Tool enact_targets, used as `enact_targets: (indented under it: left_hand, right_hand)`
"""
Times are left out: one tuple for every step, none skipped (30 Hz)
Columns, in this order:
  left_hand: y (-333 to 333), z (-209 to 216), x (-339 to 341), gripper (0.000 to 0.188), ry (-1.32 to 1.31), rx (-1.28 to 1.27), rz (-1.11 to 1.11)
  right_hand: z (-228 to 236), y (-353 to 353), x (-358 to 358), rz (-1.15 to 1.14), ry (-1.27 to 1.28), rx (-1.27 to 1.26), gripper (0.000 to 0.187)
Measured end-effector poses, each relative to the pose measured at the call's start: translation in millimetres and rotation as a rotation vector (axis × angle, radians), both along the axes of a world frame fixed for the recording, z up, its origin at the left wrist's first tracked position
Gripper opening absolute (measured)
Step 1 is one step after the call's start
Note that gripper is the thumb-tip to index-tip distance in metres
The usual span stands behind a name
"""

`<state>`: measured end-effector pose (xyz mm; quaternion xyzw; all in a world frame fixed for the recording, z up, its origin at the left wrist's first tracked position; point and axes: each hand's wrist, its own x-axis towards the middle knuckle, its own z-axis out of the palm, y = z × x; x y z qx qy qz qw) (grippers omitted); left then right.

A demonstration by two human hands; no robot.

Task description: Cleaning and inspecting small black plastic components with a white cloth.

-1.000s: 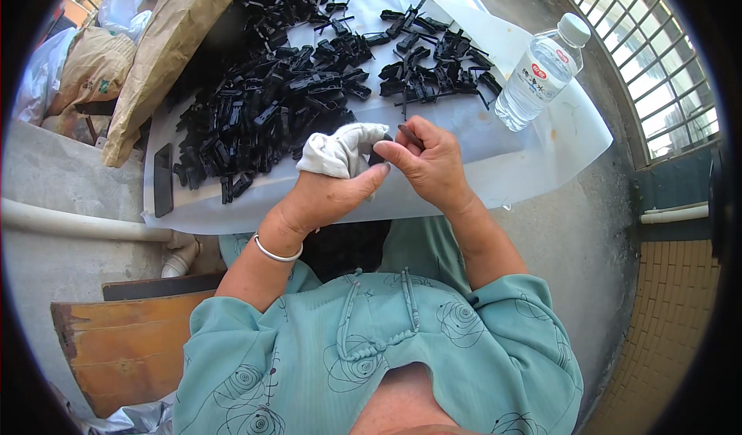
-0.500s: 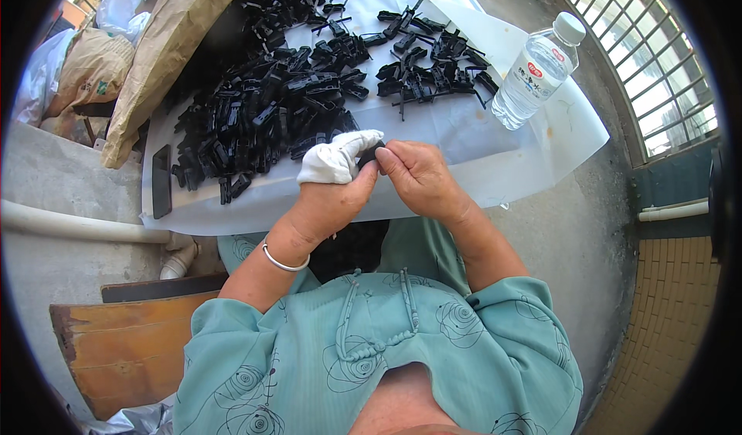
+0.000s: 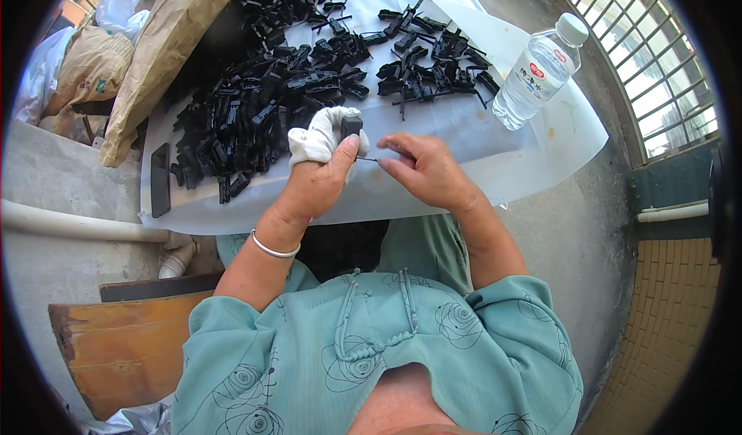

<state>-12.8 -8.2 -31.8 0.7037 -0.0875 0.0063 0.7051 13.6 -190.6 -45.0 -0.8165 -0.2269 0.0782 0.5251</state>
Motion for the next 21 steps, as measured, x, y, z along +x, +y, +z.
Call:
enact_targets:
  left_hand:
    - [-1,4,-1,0.031,0.001,-0.001,-0.002]
    - [-2,8,-2,0.033,0.059,0.034,-0.015]
    - [-2,10,-3,0.035,0.116,0.068,-0.029]
    - [-3,6,-4,0.035,0.118,0.068,-0.03]
    - [-4,2,-5,0.036,0.078,0.086,-0.05]
    - [-4,1,-6,0.037,0.039,0.105,-0.069]
    - [-2,2,-8,0.037,0.039,0.105,-0.067]
    - [-2,7,-7,0.037,0.096,-0.004,-0.073]
    - [-2,10,-7,0.037,0.152,-0.113,-0.079]
    - [-3,10,-7,0.037,0.15,-0.112,-0.081]
    - [-4,10,-8,0.037,0.144,-0.053,-0.081]
    - [-5,11,-8,0.038,0.137,0.006,-0.081]
    - [-4,13,-10,0.038,0.138,0.006,-0.084]
    - [-2,18,-12,0.038,0.116,0.181,-0.14]
    - [-2,20,-14,0.038,0.095,0.356,-0.196]
    - [-7,11,-15,0.037,-0.024,0.181,-0.229]
    - [-7,13,-16,0.037,-0.024,0.181,-0.229]
    - [-7,17,-18,0.035,0.071,0.144,-0.241]
    - [-7,19,-19,0.034,0.166,0.106,-0.253]
    - [-8,15,-17,0.029,0.053,0.143,-0.234]
    - [-7,14,-16,0.029,0.053,0.144,-0.234]
  right_hand:
    - [-10,0,1,0.039,-0.111,0.116,0.011]
    - [-13,1,1,0.08,-0.222,0.234,0.012]
    - [-13,0,2,0.08,-0.221,0.233,0.012]
    - [-10,-2,2,0.076,-0.287,0.23,0.011]
    - [-4,-3,1,0.074,-0.353,0.228,0.01]
    - [3,-4,0,0.076,-0.352,0.229,0.01]
    - [10,-6,-3,0.07,-0.242,0.121,0.008]
    - [13,-8,-3,0.058,-0.135,0.013,0.007]
    - [8,-8,-2,0.056,-0.137,0.013,0.007]
    - [-2,-8,-1,0.074,-0.287,0.085,0.008]
    - [-7,-8,-1,0.091,-0.435,0.157,0.01]
    - [-8,-7,0,0.088,-0.435,0.156,0.01]
    - [-7,-5,2,0.067,-0.509,0.215,0.011]
    - [-7,-2,3,0.049,-0.583,0.275,0.012]
    - [-5,2,1,0.049,-0.582,0.275,0.012]
    - [0,6,-2,0.021,-0.477,0.317,0.012]
    - [4,10,-5,-0.006,-0.373,0.357,0.011]
    - [5,13,-8,-0.006,-0.373,0.358,0.011]
    - [6,17,-11,-0.062,-0.283,0.4,0.008]
    - [7,19,-13,-0.118,-0.193,0.441,0.007]
    - [7,17,-13,-0.118,-0.194,0.441,0.007]
